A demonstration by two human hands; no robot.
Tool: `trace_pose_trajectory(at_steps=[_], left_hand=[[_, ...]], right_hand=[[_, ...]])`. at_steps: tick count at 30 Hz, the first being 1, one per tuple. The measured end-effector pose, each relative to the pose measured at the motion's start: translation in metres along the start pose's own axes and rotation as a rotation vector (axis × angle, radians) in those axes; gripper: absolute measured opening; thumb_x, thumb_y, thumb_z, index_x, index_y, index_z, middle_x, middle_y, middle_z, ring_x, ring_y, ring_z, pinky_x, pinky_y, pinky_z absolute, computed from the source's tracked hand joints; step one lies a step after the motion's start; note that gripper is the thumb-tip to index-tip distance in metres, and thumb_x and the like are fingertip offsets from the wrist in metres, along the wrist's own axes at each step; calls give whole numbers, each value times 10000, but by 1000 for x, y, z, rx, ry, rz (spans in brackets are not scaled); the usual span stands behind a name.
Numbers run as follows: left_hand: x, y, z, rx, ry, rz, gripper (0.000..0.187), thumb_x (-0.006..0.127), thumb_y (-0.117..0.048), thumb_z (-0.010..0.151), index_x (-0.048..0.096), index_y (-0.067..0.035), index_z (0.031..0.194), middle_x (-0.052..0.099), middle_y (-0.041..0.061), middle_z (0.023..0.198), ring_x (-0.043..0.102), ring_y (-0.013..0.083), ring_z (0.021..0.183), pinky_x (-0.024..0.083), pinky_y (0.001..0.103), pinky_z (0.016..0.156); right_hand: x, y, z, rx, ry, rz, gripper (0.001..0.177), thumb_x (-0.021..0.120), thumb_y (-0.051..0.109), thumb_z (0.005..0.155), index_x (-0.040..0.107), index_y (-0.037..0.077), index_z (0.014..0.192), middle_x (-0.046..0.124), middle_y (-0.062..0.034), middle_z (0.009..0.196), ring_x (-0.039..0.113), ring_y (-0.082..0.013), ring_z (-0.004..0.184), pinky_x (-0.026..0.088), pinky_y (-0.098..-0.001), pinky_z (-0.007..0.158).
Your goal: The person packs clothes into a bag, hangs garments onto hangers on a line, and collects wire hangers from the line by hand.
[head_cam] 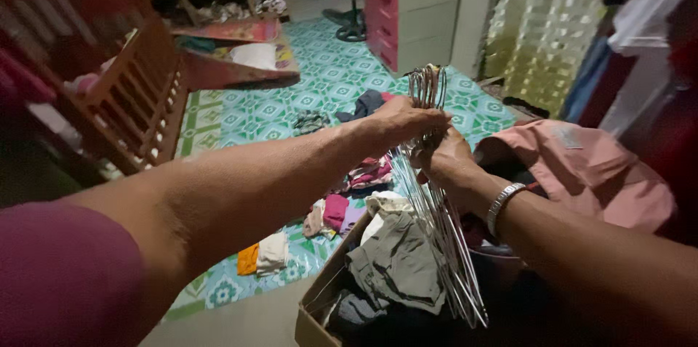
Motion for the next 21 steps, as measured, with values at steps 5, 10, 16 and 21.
trace_pose_trajectory(at_steps=[5,10,16,21], left_hand=[[-3,38,-11,-121,-39,40,363,735,-367,843,781,-36,984,767,64,890,703,160,801,554,337,734],[13,99,-1,-86,-82,106,376,745,-357,828,791,-25,999,776,75,920,708,164,835,554,339,766],[31,185,-2,-55,-99,216,435,731,-385,826,788,-7,1032,789,85,955,727,172,867,565,335,795],[41,255,-14,-18,-123,392,470,718,-423,796,812,-35,1044,787,98,954,733,189,864,558,332,804]], right_hand=[[22,-32,9,32,107,-101,297,729,60,759,630,-6,1031,682,-124,753,678,-226,554,491,-358,455],[41,-92,12,41,107,-102,329,725,86,773,651,-22,1075,710,-161,790,687,-232,576,496,-361,465],[72,-178,23,-66,155,-42,468,710,75,752,577,8,1195,695,-131,825,691,-232,554,518,-361,471],[105,-254,27,-90,286,103,434,704,85,794,617,12,1213,667,-109,816,655,-219,550,492,-352,476]])
Point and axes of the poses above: each hand's wrist, its own z-axis towards the middle knuckle, its own x-axis out of the palm, y = z × x, the point moved 3 cm from there along z, towards the middle knuckle
